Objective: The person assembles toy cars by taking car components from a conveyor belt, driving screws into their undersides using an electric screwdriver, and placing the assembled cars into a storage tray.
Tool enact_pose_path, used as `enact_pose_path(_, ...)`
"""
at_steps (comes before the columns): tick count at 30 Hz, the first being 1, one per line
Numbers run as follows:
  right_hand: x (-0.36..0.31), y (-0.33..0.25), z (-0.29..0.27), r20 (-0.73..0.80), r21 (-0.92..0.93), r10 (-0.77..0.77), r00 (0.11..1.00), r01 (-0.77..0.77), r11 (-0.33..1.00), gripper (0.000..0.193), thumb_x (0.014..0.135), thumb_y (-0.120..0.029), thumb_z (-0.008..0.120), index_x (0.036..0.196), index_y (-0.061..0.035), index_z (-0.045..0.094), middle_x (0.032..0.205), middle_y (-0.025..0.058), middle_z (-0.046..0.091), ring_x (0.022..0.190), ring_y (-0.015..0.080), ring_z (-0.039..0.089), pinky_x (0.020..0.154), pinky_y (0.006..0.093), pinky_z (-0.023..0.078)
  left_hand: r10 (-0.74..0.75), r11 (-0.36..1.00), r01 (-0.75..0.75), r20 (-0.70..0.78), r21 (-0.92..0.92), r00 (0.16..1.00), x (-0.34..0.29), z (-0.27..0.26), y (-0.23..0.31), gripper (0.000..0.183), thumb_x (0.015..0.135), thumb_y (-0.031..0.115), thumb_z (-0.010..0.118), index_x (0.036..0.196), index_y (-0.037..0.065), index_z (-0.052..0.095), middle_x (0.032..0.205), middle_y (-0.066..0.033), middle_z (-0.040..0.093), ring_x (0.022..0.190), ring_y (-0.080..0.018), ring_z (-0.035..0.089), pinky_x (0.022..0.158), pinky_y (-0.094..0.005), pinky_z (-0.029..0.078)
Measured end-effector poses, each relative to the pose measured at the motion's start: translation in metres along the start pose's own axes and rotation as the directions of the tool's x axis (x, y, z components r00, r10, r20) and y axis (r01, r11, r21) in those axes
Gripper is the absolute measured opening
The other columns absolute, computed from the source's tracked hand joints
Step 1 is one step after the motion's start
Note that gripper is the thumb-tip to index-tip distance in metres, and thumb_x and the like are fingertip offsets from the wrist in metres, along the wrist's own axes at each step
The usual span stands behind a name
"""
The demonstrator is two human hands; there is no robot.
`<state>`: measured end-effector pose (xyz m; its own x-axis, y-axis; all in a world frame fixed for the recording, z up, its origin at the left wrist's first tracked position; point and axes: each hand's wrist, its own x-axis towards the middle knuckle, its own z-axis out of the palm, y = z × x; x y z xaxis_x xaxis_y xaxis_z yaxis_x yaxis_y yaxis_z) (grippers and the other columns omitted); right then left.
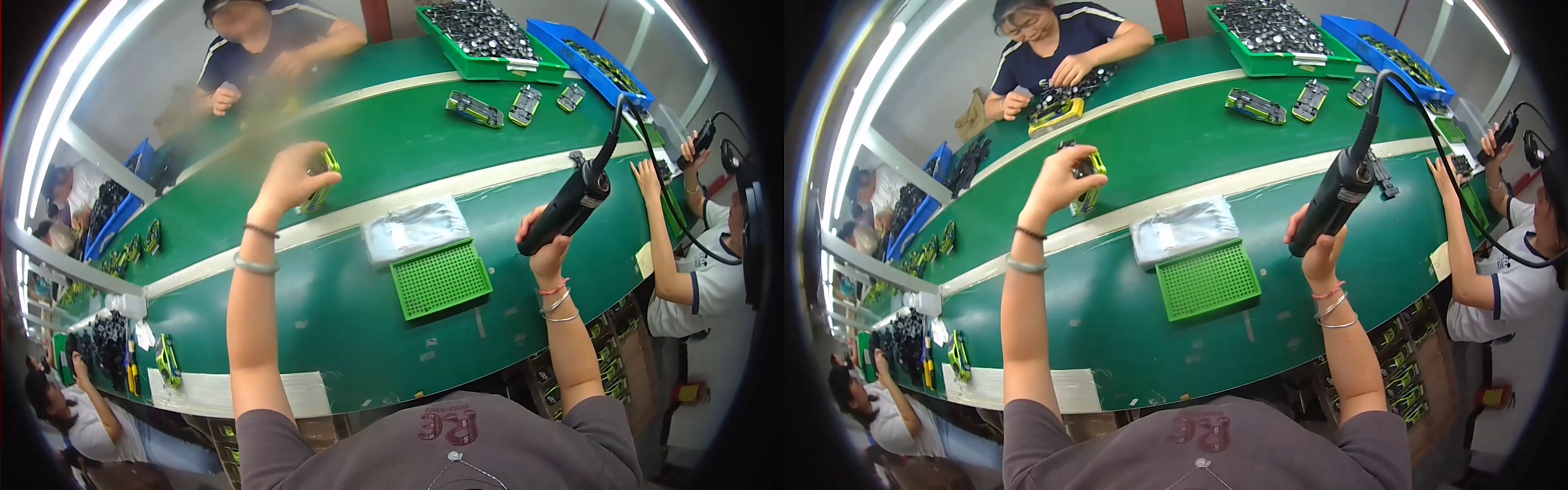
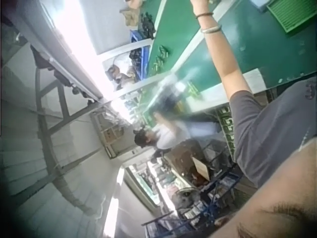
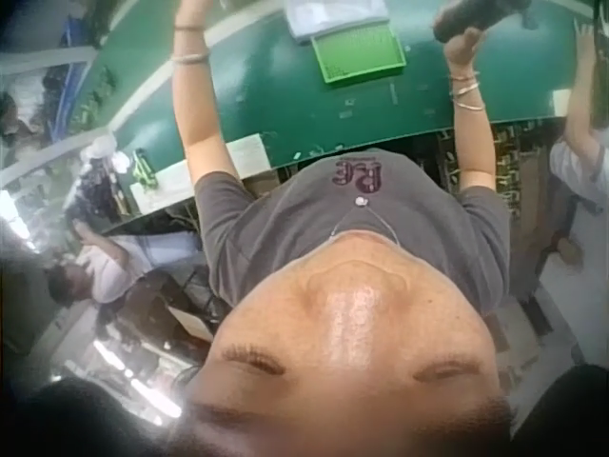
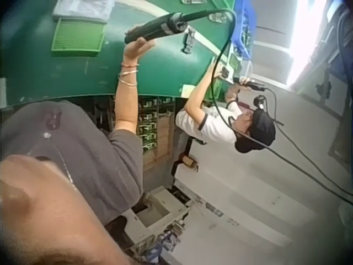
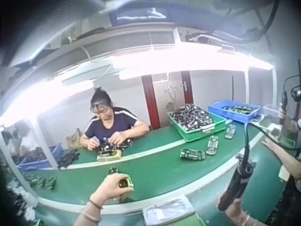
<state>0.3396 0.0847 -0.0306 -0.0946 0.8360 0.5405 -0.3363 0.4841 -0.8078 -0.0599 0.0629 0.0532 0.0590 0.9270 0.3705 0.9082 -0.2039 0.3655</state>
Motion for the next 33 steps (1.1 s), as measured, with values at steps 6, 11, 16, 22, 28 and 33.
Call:
enact_pose_path(6,0.006,-0.002,0.001,-0.057,0.012,0.067,0.996,-0.066,0.998,0.08,0.071,-0.077,0.048,0.08,0.0023,0.051,0.062,0.0072,0.053,0.053,0.0132,0.054,0.047,0.0235,0.043,-0.29,0.892,0.024,0.53,0.452,0.796,0.061,0.067,0.018,0.047,0.064,0.031,0.074,0.099,0.0,0.064,0.09,-0.02,0.064,0.09,-0.0334,0.061,0.081,-0.0379,0.048)
enact_pose_path(11,0.002,-0.007,-0.001,-0.066,0.027,0.061,0.996,-0.059,0.998,0.081,0.07,-0.078,0.048,0.079,0.0025,0.051,0.063,0.0074,0.053,0.053,0.0135,0.054,0.048,0.0237,0.043,0.249,0.962,-0.266,0.205,0.061,0.947,0.108,0.094,0.055,0.059,0.074,0.046,0.068,0.113,0.002,0.06,0.121,-0.0211,0.053,0.111,-0.0331,0.052,0.093,-0.0387,0.043)
enact_pose_path(16,0.0,-0.009,0.001,-0.001,0.011,0.061,0.998,-0.061,0.998,0.08,0.069,-0.076,0.052,0.081,0.0031,0.051,0.062,0.0066,0.053,0.054,0.014,0.054,0.048,0.0245,0.044,0.237,0.967,-0.255,0.357,0.002,0.903,0.148,0.152,0.106,0.04,0.083,0.032,0.059,0.117,0.012,0.059,0.114,-0.0181,0.057,0.105,-0.0338,0.054,0.09,-0.0402,0.045)
enact_pose_path(22,-0.004,-0.004,0.001,0.009,0.022,0.039,0.999,-0.039,0.999,0.079,0.069,-0.075,0.054,0.083,0.0026,0.051,0.064,0.0063,0.053,0.056,0.014,0.054,0.049,0.0252,0.044,0.126,0.969,-0.187,0.332,0.159,0.935,0.14,0.159,0.136,0.043,0.079,0.037,0.063,0.107,0.006,0.055,0.097,-0.0147,0.062,0.093,-0.0304,0.06,0.079,-0.04,0.048)
enact_pose_path(28,0.001,0.008,0.002,0.021,-0.066,0.054,0.998,-0.052,0.996,0.076,0.072,-0.073,0.051,0.087,0.0014,0.052,0.069,0.0067,0.054,0.061,0.0154,0.053,0.056,0.0269,0.043,-0.218,0.856,-0.003,0.368,0.516,0.904,0.048,0.072,0.042,0.047,0.065,0.044,0.073,0.093,0.007,0.064,0.092,-0.0128,0.065,0.089,-0.0295,0.063,0.074,-0.0396,0.051)
enact_pose_path(33,0.014,0.017,-0.029,0.053,-0.206,0.104,0.993,-0.091,0.974,0.082,0.08,-0.075,0.032,0.091,0.0038,0.052,0.079,0.0108,0.056,0.073,0.0199,0.053,0.07,0.0319,0.042,-0.484,0.691,0.368,0.02,0.623,0.875,-0.097,-0.023,0.001,0.047,0.069,0.049,0.068,0.094,0.009,0.061,0.095,-0.0116,0.061,0.091,-0.029,0.061,0.075,-0.0394,0.05)
